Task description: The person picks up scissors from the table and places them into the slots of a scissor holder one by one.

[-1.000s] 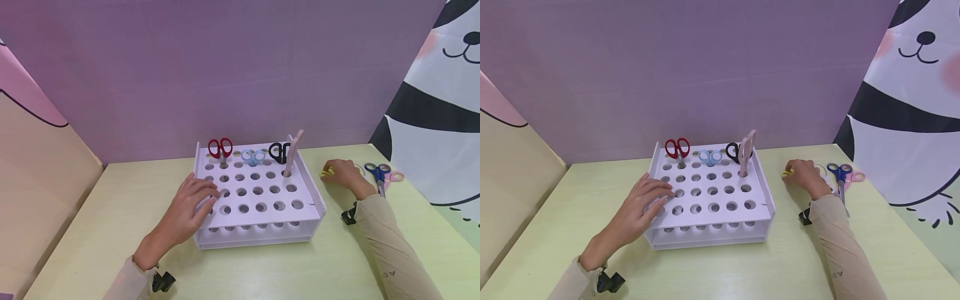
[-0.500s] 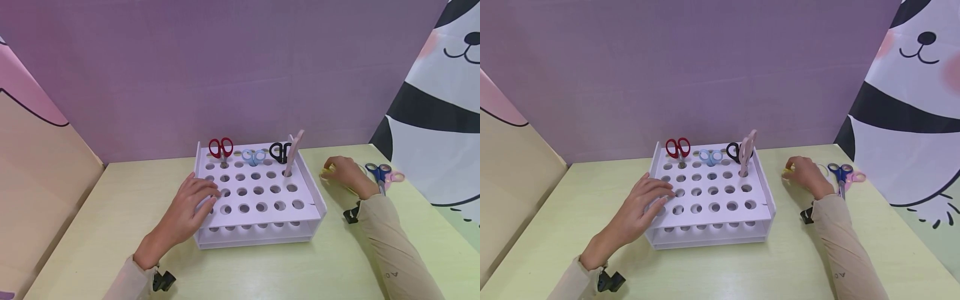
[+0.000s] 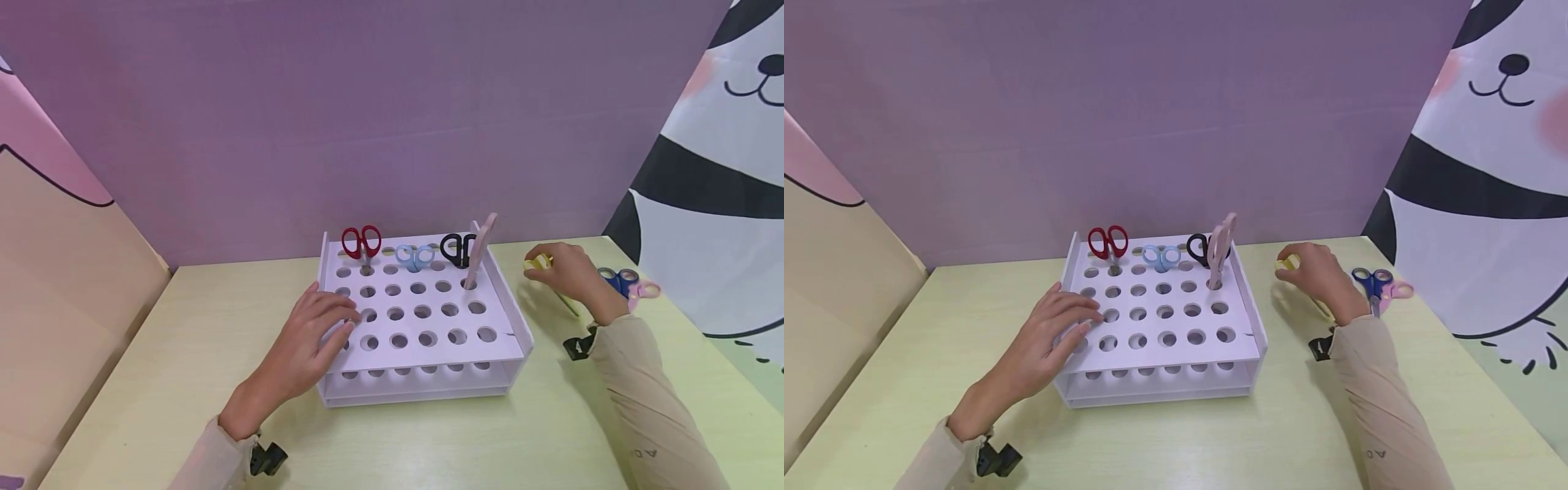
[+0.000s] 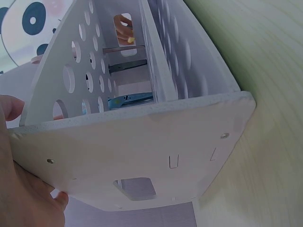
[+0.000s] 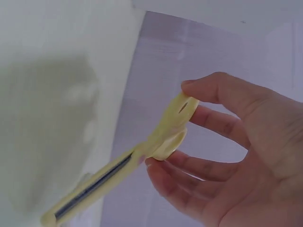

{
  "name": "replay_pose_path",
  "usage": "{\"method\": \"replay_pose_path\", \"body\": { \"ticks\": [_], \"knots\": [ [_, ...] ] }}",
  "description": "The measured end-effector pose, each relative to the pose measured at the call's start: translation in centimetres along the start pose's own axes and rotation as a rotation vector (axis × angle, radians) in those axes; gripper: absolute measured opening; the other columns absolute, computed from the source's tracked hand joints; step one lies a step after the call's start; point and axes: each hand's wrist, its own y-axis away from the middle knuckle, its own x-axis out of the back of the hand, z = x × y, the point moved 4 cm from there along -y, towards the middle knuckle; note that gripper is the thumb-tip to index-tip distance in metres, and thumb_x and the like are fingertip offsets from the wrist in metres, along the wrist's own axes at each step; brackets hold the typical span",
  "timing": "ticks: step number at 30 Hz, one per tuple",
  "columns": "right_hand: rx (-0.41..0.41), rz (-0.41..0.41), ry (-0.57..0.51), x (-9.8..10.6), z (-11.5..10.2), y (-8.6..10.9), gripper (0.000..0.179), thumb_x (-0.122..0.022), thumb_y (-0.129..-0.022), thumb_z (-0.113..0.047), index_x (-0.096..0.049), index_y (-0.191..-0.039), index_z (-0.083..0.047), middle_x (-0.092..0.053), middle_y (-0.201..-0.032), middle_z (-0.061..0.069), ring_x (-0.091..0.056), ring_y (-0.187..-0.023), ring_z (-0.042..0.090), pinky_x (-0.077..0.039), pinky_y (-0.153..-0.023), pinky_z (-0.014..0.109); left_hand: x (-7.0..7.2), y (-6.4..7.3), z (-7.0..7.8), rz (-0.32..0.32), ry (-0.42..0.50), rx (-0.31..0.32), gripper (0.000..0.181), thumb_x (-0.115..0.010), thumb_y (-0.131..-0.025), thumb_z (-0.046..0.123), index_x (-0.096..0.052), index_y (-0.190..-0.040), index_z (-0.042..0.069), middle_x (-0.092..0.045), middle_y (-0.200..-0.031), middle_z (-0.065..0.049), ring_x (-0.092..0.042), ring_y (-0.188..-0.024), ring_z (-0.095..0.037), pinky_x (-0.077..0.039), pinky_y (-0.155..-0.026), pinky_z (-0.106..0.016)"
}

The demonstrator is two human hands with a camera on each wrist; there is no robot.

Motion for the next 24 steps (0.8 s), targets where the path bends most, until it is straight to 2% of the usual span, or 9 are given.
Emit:
{"method": "replay_pose_path", "body": {
  "ticks": [4,10,20,24],
  "knots": [
    [0.000,0.050,-0.033,1.1,-1.0,0.2,0.031,-0.073,-0.089,-0.018,-0.069,-0.112,0.001,-0.064,-0.115,0.026,-0.058,-0.097,0.045,-0.049,-0.082,0.057,0.0,0.0,0.0,0.001,0.002,-0.001,0.025,-0.054,-0.098,0.024,-0.074,-0.108,0.012,-0.068,-0.117,-0.001,-0.054,-0.120,-0.019,-0.017,-0.122,-0.051],
    [0.045,0.134,-0.051,3.0,-3.0,0.9,0.030,-0.072,-0.089,-0.018,-0.070,-0.112,0.000,-0.065,-0.115,0.024,-0.061,-0.098,0.046,-0.050,-0.081,0.059,0.0,0.0,0.1,-0.007,0.004,0.010,0.026,-0.054,-0.098,0.025,-0.074,-0.109,0.012,-0.068,-0.117,0.000,-0.054,-0.120,-0.019,-0.016,-0.123,-0.049],
    [0.057,0.218,-0.047,4.9,-5.8,1.9,0.030,-0.070,-0.090,-0.020,-0.069,-0.114,-0.002,-0.066,-0.117,0.023,-0.064,-0.100,0.046,-0.054,-0.083,0.061,0.0,-0.1,0.1,0.004,0.010,-0.013,0.024,-0.054,-0.098,0.022,-0.073,-0.107,0.010,-0.067,-0.116,-0.003,-0.054,-0.119,-0.020,-0.019,-0.120,-0.055],
    [0.067,0.257,-0.046,5.6,-7.0,2.4,0.031,-0.069,-0.090,-0.023,-0.070,-0.115,-0.004,-0.066,-0.119,0.023,-0.066,-0.096,0.048,-0.054,-0.082,0.061,0.1,0.0,0.1,0.005,0.010,-0.017,0.025,-0.054,-0.098,0.023,-0.073,-0.106,0.010,-0.067,-0.116,-0.003,-0.054,-0.119,-0.021,-0.019,-0.120,-0.054]
  ]
}}
